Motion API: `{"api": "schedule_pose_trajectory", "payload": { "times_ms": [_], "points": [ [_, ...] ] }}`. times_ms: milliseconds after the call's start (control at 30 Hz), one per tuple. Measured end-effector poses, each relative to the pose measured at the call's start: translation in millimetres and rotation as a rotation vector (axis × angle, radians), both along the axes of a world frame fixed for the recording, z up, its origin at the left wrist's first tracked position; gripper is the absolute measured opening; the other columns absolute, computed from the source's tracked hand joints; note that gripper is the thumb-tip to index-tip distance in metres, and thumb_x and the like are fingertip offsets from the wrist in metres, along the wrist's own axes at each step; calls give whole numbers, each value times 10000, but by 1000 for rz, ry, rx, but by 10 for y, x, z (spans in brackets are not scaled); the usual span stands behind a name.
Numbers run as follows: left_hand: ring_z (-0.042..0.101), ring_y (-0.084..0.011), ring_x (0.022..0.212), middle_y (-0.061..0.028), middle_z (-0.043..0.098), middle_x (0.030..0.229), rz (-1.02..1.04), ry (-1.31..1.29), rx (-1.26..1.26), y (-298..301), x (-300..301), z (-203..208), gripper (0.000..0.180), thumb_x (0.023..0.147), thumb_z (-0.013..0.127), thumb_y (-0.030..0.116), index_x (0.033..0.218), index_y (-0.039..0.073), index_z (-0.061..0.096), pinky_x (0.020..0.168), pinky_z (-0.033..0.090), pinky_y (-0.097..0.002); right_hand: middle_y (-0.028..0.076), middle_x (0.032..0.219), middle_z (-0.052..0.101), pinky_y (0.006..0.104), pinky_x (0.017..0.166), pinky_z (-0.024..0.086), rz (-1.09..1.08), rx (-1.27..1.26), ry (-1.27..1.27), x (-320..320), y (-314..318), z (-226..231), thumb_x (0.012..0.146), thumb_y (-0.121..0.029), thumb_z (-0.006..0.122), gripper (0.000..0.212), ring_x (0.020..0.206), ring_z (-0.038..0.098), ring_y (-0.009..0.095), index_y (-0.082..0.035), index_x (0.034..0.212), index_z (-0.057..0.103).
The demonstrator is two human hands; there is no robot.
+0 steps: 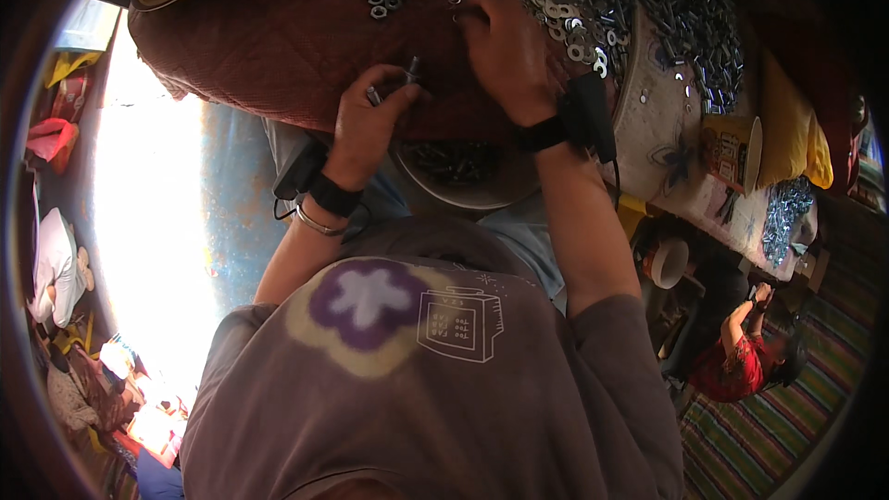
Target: Manually assembling large metal bolts by sliding multiple washers onto each bolt and then placing them into a container.
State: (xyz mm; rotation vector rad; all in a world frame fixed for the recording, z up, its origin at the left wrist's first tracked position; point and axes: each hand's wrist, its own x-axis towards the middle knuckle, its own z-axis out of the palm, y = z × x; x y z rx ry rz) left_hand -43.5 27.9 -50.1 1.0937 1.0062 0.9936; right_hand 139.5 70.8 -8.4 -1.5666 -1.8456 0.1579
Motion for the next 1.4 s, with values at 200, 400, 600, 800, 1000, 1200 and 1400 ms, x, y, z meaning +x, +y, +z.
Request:
{"api": "schedule_pose_trajectory", "payload": {
  "times_ms": [200,400,600,800,1000,1200,1400],
  "points": [
    [478,-13,615,0,656,795,-12,42,-25,10,-14,20,170,833,626,118,969,17,610,549,390,-181,194,960,618,415,777,472,-49,-121,47,-23,22,107,792,-124,605,180,907,589,376,-30,944,621],
    [493,-27,635,-5,648,801,-6,92,11,18,-15,1,201,827,639,134,982,10,608,567,404,-193,191,889,625,422,738,474,32,31,-155,-34,-39,18,783,-153,633,181,839,596,378,-28,914,623],
    [524,-91,623,-39,586,691,35,80,1,15,-39,50,232,785,661,162,938,-10,630,602,443,-263,130,829,649,327,695,472,77,-390,301,-146,-157,297,775,-170,657,200,777,628,241,-13,896,630],
    [522,-59,691,-1,607,759,53,175,200,25,-36,-13,210,789,668,119,966,13,629,637,442,-226,113,803,652,304,669,460,300,-412,249,-201,-234,219,766,-188,663,226,735,616,194,1,887,633],
    [576,-128,697,-74,628,763,70,138,152,23,-68,-8,223,757,690,120,945,14,635,661,469,-277,132,793,644,320,658,461,260,-493,221,-301,-110,379,760,-196,661,228,724,618,210,-3,878,635],
    [512,-47,682,12,601,760,65,135,63,51,-101,18,185,783,675,115,938,21,636,633,438,-215,167,837,635,424,679,477,52,-167,-42,-558,206,179,787,-284,637,302,787,616,340,-2,890,610],
    [518,-60,692,-2,606,762,75,175,112,46,-123,10,195,788,672,125,940,11,634,646,447,-230,174,849,632,448,690,480,-45,-25,-156,-629,274,-4,788,-316,639,324,805,607,374,-6,873,595]
  ]
}}
